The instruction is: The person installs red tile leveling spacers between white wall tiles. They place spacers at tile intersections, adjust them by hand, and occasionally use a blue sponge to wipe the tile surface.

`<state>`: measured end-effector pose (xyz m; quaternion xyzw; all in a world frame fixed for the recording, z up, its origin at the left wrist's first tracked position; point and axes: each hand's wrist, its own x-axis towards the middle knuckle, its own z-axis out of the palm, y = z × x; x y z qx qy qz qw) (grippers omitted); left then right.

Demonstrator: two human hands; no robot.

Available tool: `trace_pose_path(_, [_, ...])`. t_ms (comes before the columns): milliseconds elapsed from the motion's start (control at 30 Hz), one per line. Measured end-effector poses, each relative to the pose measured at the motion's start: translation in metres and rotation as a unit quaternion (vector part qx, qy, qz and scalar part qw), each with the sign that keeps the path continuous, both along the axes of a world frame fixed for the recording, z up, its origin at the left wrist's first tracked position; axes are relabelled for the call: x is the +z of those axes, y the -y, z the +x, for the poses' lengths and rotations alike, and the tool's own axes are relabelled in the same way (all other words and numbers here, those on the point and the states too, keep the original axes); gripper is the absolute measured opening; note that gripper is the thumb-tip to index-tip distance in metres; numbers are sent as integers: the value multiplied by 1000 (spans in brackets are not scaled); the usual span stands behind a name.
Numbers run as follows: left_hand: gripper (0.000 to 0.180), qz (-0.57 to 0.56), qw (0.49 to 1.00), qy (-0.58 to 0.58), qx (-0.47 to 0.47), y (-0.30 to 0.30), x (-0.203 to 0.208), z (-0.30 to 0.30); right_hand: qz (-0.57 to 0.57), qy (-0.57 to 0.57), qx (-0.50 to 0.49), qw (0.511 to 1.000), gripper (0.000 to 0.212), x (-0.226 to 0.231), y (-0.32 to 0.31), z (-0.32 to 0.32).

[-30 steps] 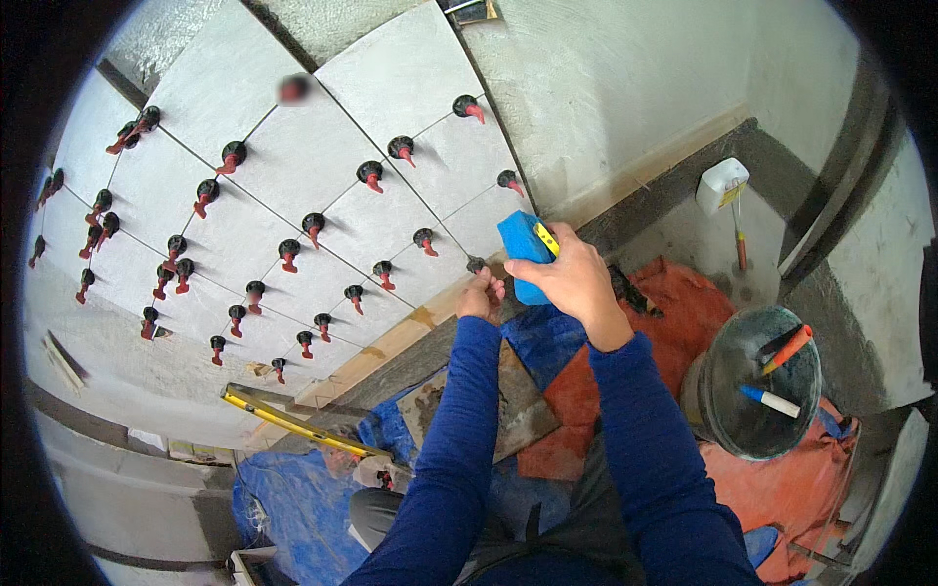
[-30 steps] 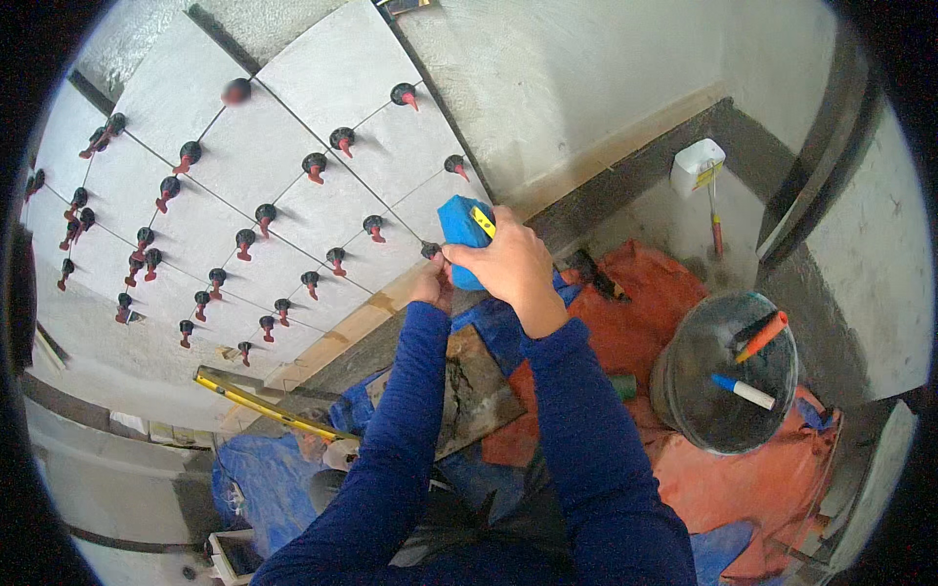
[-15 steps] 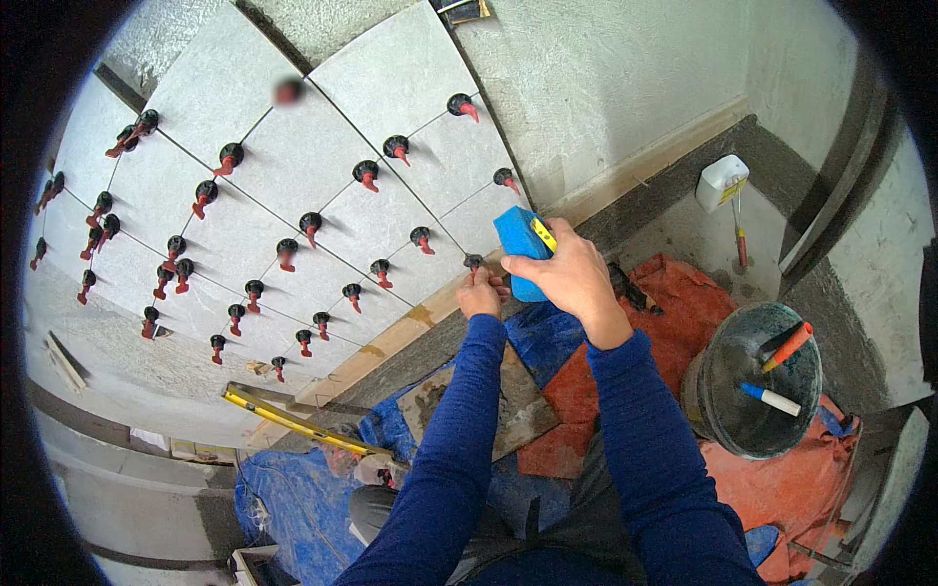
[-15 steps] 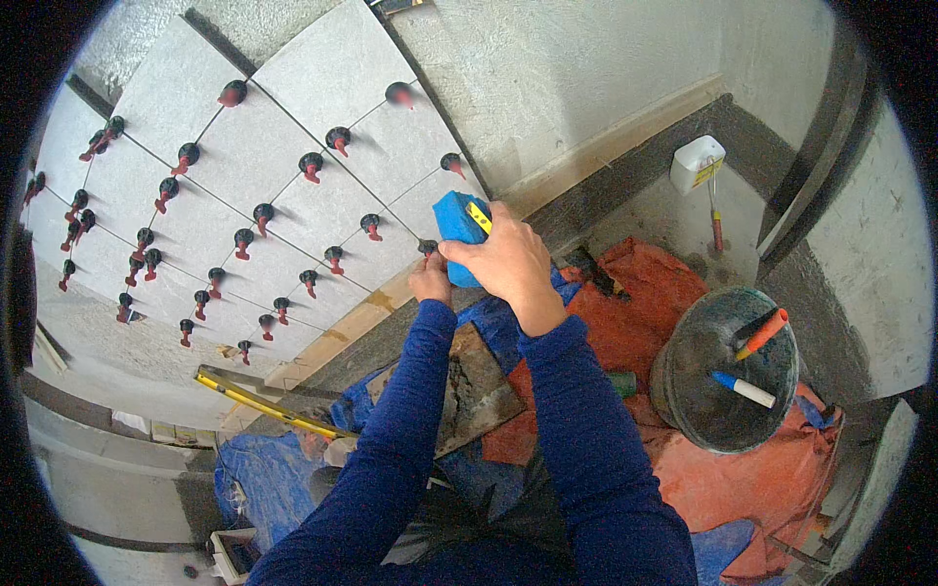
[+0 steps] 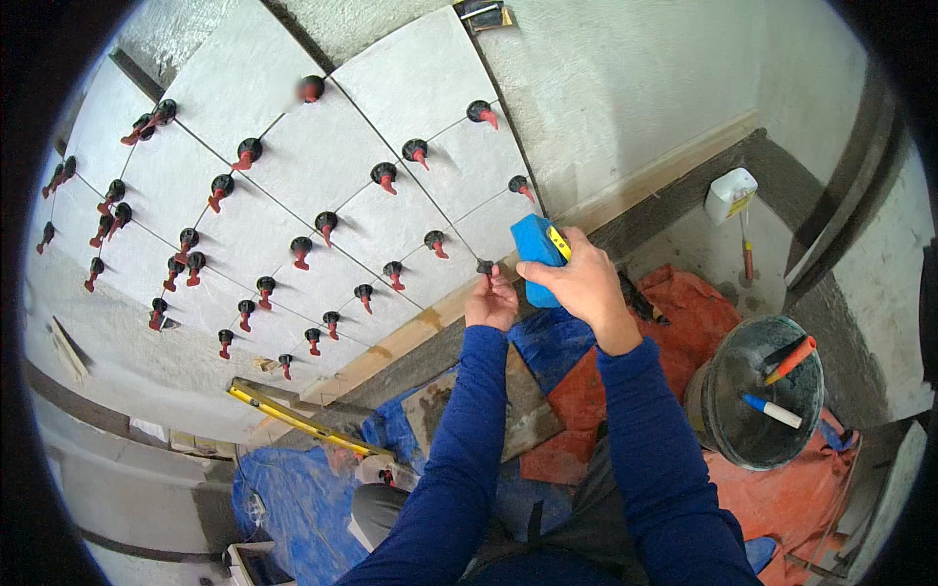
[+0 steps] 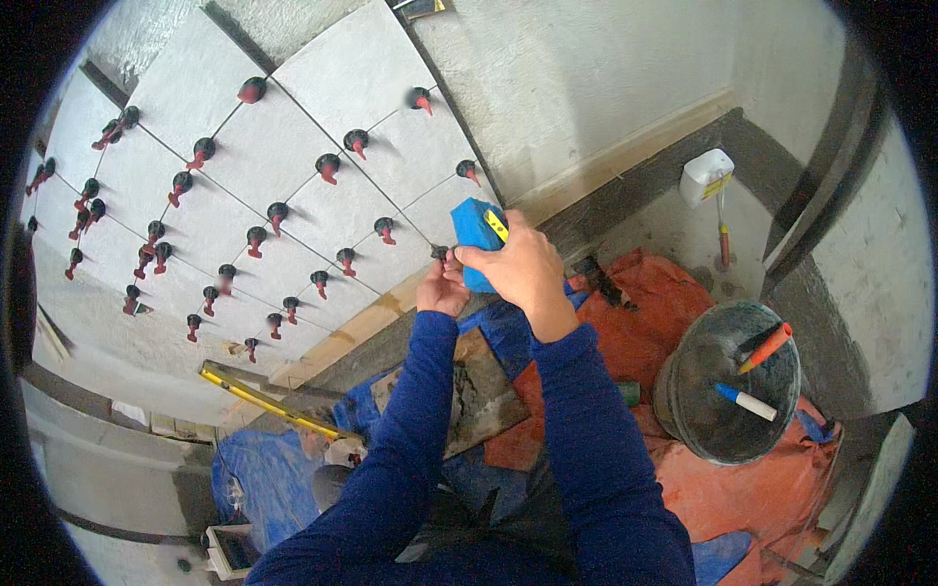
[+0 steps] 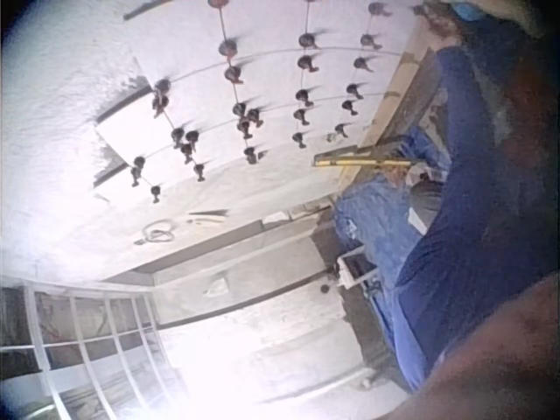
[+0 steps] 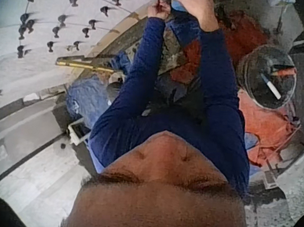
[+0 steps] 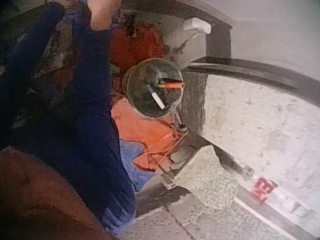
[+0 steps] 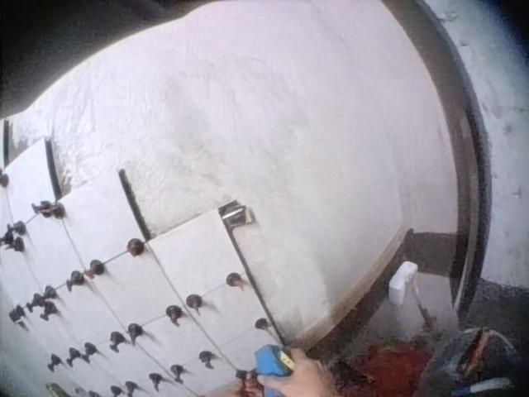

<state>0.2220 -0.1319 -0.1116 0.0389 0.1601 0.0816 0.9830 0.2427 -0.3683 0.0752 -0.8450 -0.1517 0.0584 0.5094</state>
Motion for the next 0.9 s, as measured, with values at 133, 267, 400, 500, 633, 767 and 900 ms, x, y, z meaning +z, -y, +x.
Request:
trace_pose_path(133, [28, 81, 995, -58, 32, 2, -5, 4, -1, -5, 4, 1000, 81, 1, 2, 1])
trace_pose_path(267, [22, 136, 986, -99, 18, -5, 3, 8, -13, -23, 14, 1000, 84, 5, 2, 1])
trace_pose_path(400, [19, 158, 977, -137, 43, -5, 15, 13, -12, -25, 14, 1000, 85, 8, 3, -1])
trace_pose_path(500, [20, 181, 970, -145, 74, 4, 24, 15, -5, -23, 15, 1000, 85, 9, 4, -2])
trace_pose_path(633, [19, 206, 966, -119, 101, 11, 35, 15, 1, -15, 10, 1000, 86, 7, 4, -1])
trace_pose_path(767, [21, 235, 961, -79, 119, 16, 44, 14, 9, 10, -2, 1000, 82, 3, 3, -1])
trace_pose_path(900, [23, 190, 974, -58, 104, 17, 57, 9, 14, 22, 9, 1000, 81, 0, 4, -1])
